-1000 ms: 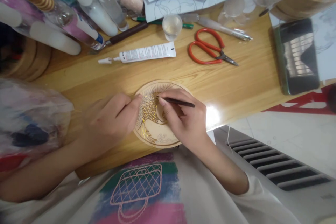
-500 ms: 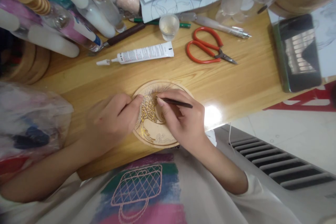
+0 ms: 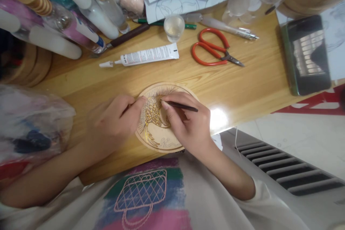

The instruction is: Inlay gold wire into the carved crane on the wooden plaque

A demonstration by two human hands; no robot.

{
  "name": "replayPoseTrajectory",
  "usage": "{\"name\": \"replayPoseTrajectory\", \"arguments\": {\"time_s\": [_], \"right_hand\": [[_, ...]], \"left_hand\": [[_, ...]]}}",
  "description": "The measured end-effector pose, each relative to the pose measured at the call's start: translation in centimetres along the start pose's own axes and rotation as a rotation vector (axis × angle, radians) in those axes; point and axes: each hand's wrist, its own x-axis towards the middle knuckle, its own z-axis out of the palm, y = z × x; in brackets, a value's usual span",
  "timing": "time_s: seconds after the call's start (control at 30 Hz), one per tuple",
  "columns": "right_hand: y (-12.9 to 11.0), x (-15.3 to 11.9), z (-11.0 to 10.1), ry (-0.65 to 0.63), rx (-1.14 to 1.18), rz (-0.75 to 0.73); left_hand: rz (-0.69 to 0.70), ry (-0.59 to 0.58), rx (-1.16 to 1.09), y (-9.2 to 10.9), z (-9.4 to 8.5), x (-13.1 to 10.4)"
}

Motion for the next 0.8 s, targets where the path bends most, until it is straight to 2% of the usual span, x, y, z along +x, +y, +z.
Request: {"name": "replayPoseTrajectory", "arguments": {"time_s": [0.17, 0.5, 0.8], "right_hand": [[-0.02, 0.03, 0.02, 0.001, 0.010, 0.006], [-0.03, 0.07, -0.02, -0.002, 0.023, 0.007], [-0.10, 0.10, -0.03, -0.005, 0.010, 0.008]], "left_hand": [[-0.038, 0.019, -0.012, 0.07, 0.27, -0.21], [0.028, 0.005, 0.029, -0.08, -0.07, 0.05], [-0.024, 0.011, -0.008, 0.19, 0.22, -0.16]]}}
